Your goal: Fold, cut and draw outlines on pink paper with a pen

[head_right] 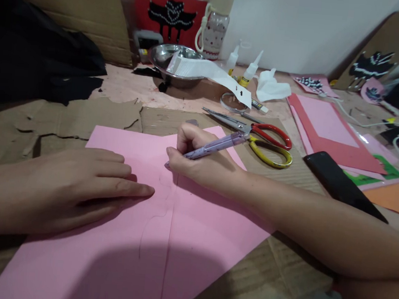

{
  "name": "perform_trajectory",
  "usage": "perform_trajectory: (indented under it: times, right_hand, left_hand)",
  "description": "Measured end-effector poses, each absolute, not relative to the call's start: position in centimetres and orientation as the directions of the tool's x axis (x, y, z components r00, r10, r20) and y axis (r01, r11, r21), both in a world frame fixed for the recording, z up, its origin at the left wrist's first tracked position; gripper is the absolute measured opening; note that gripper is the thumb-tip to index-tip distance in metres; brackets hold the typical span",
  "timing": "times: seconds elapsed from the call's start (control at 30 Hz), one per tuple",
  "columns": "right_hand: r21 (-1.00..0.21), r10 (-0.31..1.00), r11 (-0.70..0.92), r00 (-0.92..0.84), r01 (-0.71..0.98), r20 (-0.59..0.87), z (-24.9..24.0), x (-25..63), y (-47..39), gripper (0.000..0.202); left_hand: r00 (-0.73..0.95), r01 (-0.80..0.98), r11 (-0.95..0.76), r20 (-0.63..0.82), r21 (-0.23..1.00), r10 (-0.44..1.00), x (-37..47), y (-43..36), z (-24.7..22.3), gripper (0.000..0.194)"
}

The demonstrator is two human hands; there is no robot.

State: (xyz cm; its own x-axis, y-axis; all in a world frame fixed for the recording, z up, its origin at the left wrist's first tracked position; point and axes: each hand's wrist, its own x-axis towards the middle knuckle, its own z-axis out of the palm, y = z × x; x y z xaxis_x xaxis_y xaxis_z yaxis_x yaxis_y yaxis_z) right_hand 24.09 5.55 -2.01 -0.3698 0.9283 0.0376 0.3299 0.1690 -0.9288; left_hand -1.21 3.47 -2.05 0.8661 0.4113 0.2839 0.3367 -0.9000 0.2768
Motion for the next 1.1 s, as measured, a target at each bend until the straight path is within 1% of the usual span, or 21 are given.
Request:
perform_trajectory:
  times: [0.17,0.47,0.57,0.6,0.67,0.7,0.77,0.83,0.93,1.0,1.03,1.1]
  right_hand:
    - [-0.912,0.957,0.145,-0.287,0.383,0.031,-2.1,24.1,5.6,0.036]
    - [-0.849,0.969,0.182,-0.236,0.496,0.069,-2.0,24.4,5.7,0.035]
    - [-0.855,0.97,0.174,-0.236,0.488,0.063,-2.1,24.3,5.6,0.035]
    - [-0.878,0.97,0.151,-0.239,0.453,0.043,-2.2,24.3,5.6,0.035]
    - [-0.934,0.968,0.1,-0.25,0.344,0.011,-2.2,24.3,5.6,0.034]
    - [-0.953,0.967,0.087,-0.254,0.289,0.011,-2.1,24.3,5.7,0.033]
    - [-0.971,0.967,0.109,-0.249,0.211,0.055,-2.1,24.4,6.0,0.033]
    - [-0.97,0.965,0.159,-0.235,0.182,0.114,-2.0,24.5,6.3,0.032]
    - [-0.963,0.956,0.216,-0.233,0.158,0.176,-2.2,24.6,6.8,0.032]
    - [-0.967,0.954,0.218,-0.236,0.13,0.183,-2.3,24.7,7.0,0.032]
    - [-0.971,0.953,0.209,-0.245,0.115,0.176,-2.3,24.7,7.1,0.032]
    - [-0.978,0.954,0.189,-0.252,0.091,0.161,-2.3,25.0,7.3,0.035]
  left_hand:
    - [0.873,0.34,-0.897,0.259,0.283,0.413,-1.3,3.4,-2.0,0.035]
    - [0.875,0.332,-0.902,0.268,0.276,0.404,-1.4,3.3,-2.2,0.034]
    - [0.873,0.361,-0.911,0.273,0.2,0.405,-1.4,3.4,-2.0,0.031]
    - [0.866,0.388,-0.908,0.274,0.16,0.418,-1.5,3.6,-1.9,0.029]
    - [0.828,0.491,-0.867,0.261,0.09,0.496,-1.8,4.2,-1.9,0.027]
    - [0.797,0.554,-0.83,0.245,0.067,0.552,-2.0,4.6,-2.0,0.032]
    - [0.731,0.655,-0.754,0.207,0.054,0.65,-2.4,5.5,-2.3,0.055]
    - [0.699,0.695,-0.716,0.17,0.067,0.695,-2.5,6.2,-2.7,0.075]
    - [0.679,0.711,-0.696,0.162,0.101,0.716,-2.2,6.7,-3.0,0.085]
    - [0.626,0.74,-0.652,0.182,0.166,0.758,-2.2,6.7,-2.8,0.082]
    - [0.592,0.757,-0.62,0.185,0.205,0.784,-2.3,6.7,-2.6,0.076]
    - [0.543,0.78,-0.568,0.167,0.261,0.823,-2.8,6.8,-1.8,0.052]
